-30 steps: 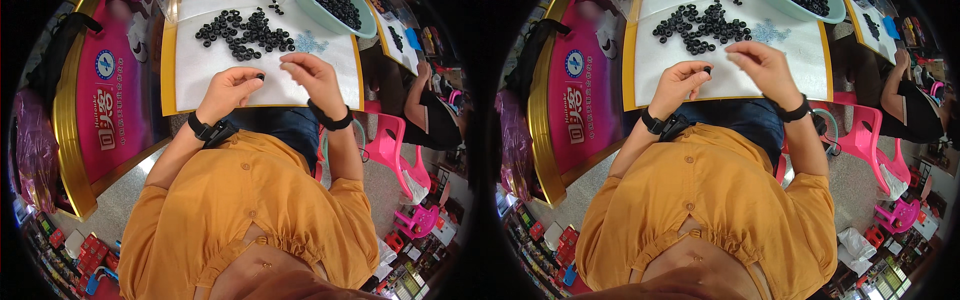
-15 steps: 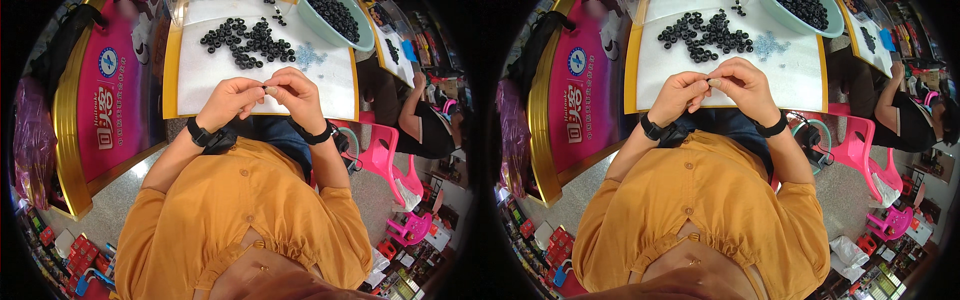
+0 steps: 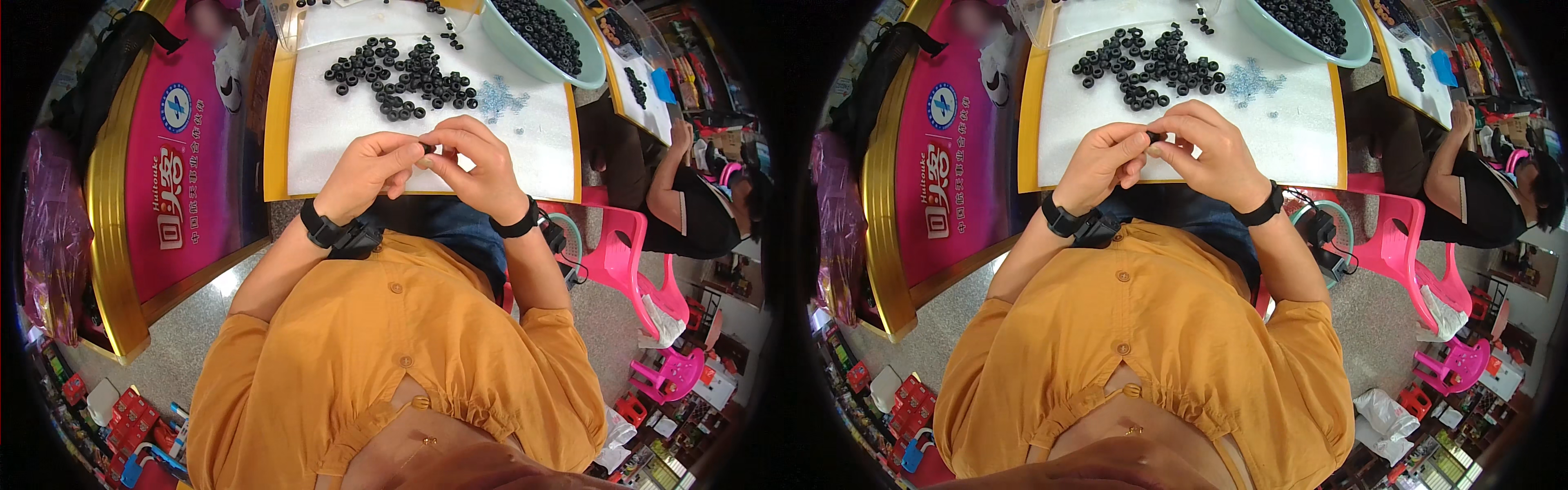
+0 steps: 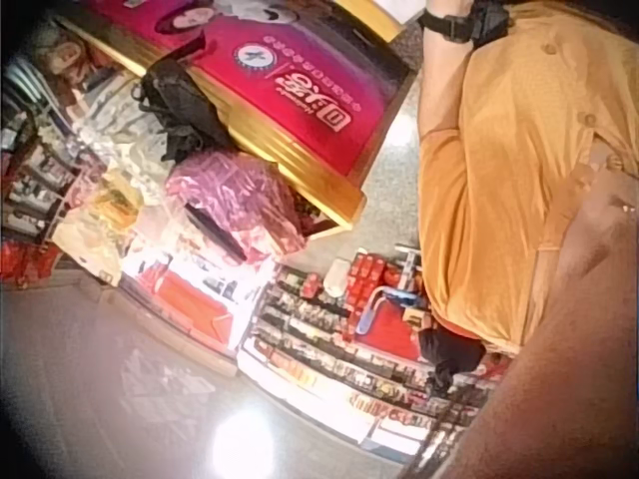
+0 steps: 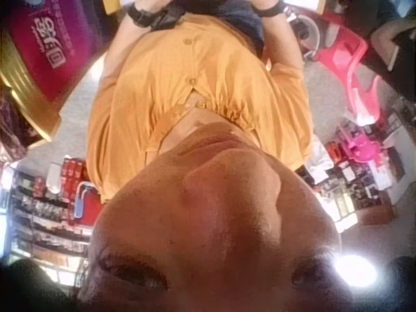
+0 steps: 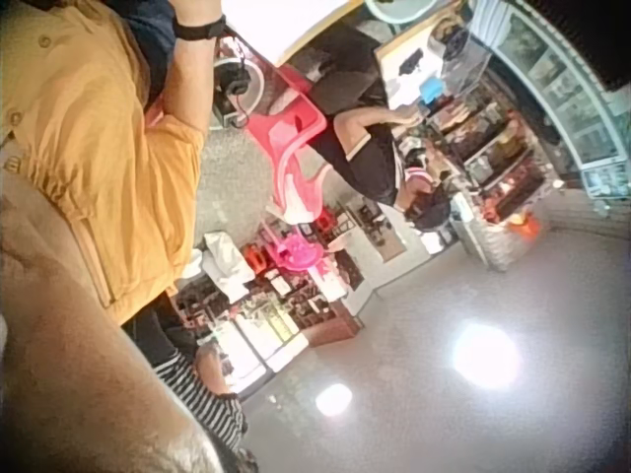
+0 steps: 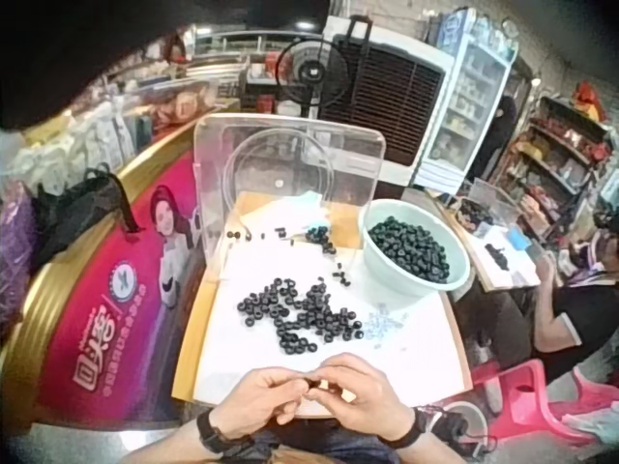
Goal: The person assembles small plastic components by hand, repeatedly picking up black rings and insert pieces from the table and pressing them together.
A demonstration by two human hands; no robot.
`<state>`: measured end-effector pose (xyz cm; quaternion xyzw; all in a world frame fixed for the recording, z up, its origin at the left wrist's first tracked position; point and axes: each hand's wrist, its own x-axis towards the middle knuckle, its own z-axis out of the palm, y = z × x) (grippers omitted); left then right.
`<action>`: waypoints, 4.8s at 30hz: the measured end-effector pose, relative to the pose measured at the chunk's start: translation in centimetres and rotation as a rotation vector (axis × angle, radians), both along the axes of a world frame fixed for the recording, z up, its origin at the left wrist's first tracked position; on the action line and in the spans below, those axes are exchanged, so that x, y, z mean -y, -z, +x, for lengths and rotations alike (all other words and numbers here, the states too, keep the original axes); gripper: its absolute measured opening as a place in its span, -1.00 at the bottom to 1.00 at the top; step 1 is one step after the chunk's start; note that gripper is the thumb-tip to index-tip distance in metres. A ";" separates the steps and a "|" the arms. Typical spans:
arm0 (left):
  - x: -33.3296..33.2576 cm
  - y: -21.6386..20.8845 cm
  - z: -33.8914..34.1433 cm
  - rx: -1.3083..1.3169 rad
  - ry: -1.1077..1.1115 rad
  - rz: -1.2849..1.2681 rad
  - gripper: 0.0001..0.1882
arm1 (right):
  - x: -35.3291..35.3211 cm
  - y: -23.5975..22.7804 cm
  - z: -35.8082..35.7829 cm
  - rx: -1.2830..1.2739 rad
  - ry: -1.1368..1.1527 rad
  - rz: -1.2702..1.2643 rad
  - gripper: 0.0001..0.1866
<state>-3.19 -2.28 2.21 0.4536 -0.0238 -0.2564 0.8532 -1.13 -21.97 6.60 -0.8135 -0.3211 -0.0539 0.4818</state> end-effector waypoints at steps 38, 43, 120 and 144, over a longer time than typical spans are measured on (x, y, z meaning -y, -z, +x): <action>-1.4 -0.1 1.0 0.165 -0.268 0.211 -0.74 | -1.0 -1.0 6.6 -0.658 0.023 0.258 -0.80; -0.9 -0.6 0.3 0.314 -0.293 0.378 -0.75 | -0.8 0.5 2.0 -0.705 0.028 0.412 -0.85; -0.3 -0.5 0.1 0.897 -0.334 0.657 -0.75 | -1.0 4.6 -2.0 -1.183 -0.165 0.896 -0.62; -0.3 -0.3 0.2 1.004 -0.327 0.693 -0.74 | -2.1 4.6 -2.5 -1.222 -0.146 0.974 -0.73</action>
